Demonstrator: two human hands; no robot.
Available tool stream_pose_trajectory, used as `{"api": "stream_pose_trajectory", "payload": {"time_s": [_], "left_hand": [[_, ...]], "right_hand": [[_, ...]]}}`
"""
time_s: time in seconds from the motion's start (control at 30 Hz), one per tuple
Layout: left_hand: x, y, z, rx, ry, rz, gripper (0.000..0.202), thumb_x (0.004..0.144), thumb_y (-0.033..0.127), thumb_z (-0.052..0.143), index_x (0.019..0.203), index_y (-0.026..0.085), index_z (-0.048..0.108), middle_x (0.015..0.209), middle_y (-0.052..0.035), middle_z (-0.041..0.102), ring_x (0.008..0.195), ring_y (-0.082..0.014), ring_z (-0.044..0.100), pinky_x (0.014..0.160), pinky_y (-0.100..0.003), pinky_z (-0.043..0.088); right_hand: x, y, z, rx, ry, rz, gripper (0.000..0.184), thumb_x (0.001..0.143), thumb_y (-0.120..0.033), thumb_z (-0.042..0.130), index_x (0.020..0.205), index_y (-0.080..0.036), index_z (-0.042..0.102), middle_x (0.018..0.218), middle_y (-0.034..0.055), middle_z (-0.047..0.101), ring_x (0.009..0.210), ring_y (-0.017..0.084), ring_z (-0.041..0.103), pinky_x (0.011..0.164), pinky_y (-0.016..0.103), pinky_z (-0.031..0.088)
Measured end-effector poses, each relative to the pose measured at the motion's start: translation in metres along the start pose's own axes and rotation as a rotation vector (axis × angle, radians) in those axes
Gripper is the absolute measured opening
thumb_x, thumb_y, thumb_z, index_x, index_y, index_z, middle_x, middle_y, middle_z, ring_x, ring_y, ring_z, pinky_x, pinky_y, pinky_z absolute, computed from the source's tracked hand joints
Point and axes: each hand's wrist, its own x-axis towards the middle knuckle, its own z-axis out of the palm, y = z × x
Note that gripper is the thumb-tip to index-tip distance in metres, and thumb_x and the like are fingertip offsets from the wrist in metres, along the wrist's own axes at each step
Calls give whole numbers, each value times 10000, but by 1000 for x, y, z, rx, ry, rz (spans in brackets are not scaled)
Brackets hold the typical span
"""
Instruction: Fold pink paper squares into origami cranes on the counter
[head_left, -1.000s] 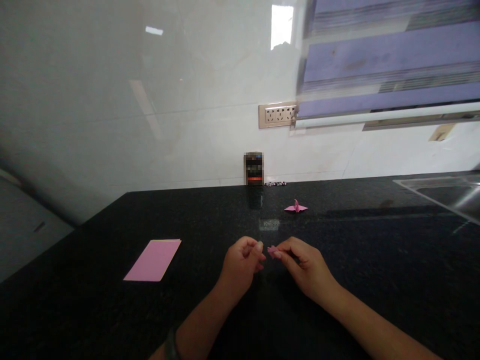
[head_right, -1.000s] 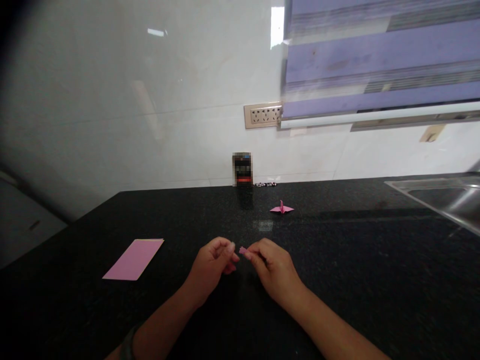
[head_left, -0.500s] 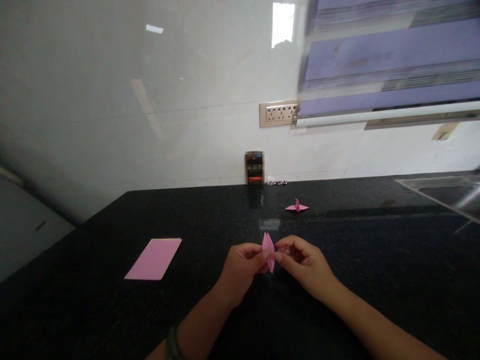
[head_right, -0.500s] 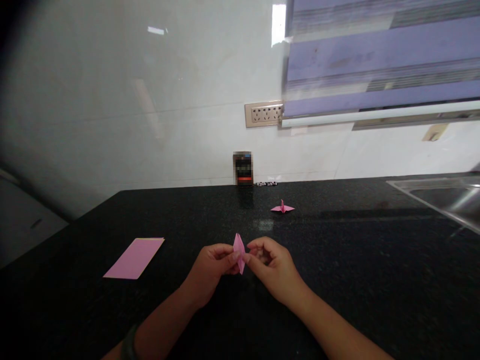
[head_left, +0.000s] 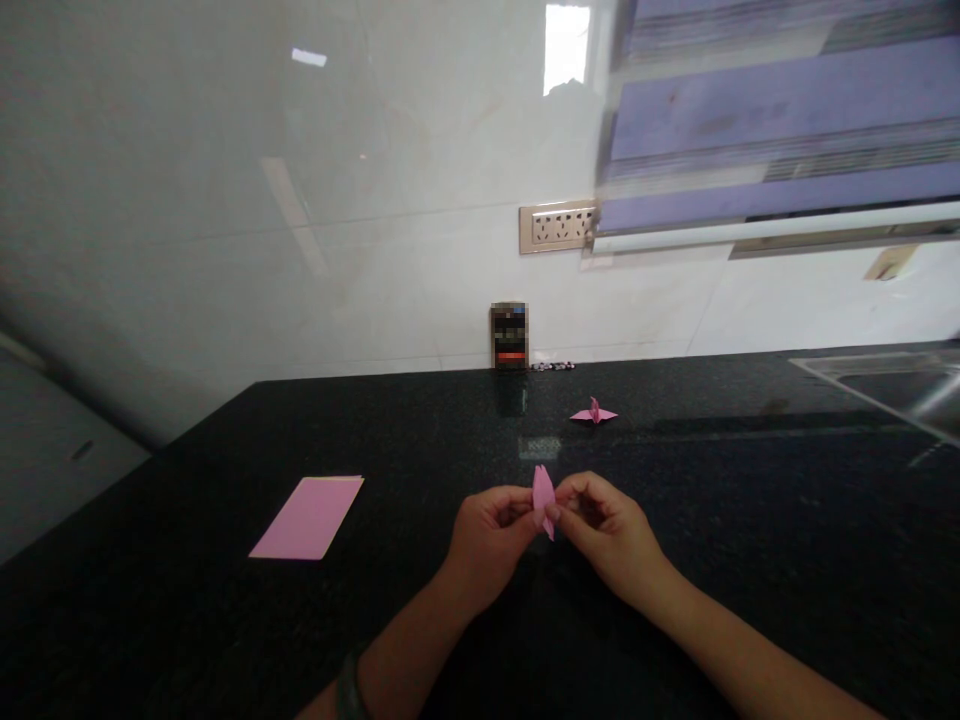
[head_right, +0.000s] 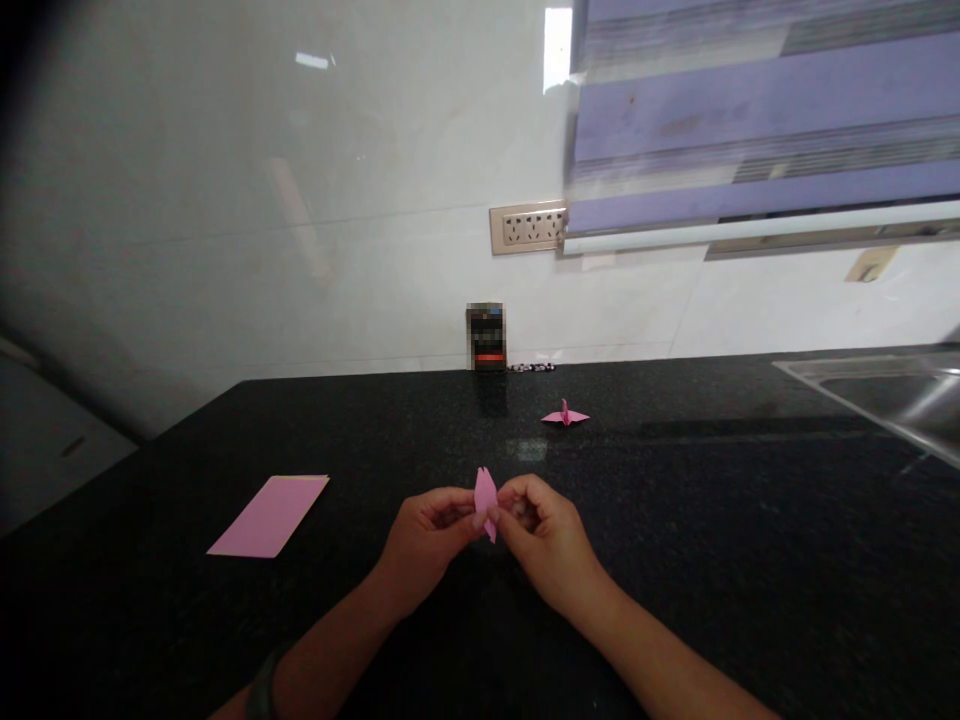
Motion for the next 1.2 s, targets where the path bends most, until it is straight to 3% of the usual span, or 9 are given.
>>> {"api": "stream_pose_trajectory", "payload": {"time_s": [0.33, 0.53, 0.7, 0.97, 1.2], "left_hand": [[-1, -3, -3, 119, -30, 70, 215, 704, 256, 578, 881, 166, 659, 798, -55, 659, 748, -185, 590, 688, -282, 441], [0, 1, -4, -6, -60, -13, 193, 678, 244, 605, 834, 145, 659, 719, -38, 651, 638, -135, 565, 602, -236, 429], [-1, 4, -6, -94, -63, -85, 199, 665, 240, 614, 816, 118, 653, 652, -30, 625, 545, -94, 515, 541, -212, 399], [-1, 4, -4, -82, -99, -96, 215, 672, 273, 604, 811, 115, 646, 649, -32, 615, 541, -92, 506, 542, -216, 387], [-1, 1, -1, -119, -51, -29, 280, 682, 225, 600, 931, 172, 482, 580, 36, 562, 516, -85, 510, 526, -205, 392]], "right_hand": [[1, -2, -4, -155, -5, -204, 35, 760, -212, 531, 755, -194, 561, 718, 11, 523, 633, 125, 498, 556, 240, 406], [3, 1, -7, -93, -42, -212, 36, 764, -201, 533, 751, -200, 567, 749, 17, 532, 671, 133, 518, 587, 250, 425], [3, -7, -12, -137, -109, -332, 80, 776, -163, 516, 775, -196, 589, 759, 26, 534, 736, 146, 517, 660, 278, 421], [3, -2, -10, -51, -170, -135, 74, 788, -198, 494, 754, -182, 557, 725, 13, 519, 633, 123, 518, 576, 252, 428], [5, -1, -10, 36, -165, -124, 57, 752, -191, 537, 734, -179, 590, 746, 20, 534, 681, 136, 528, 614, 262, 436]]}}
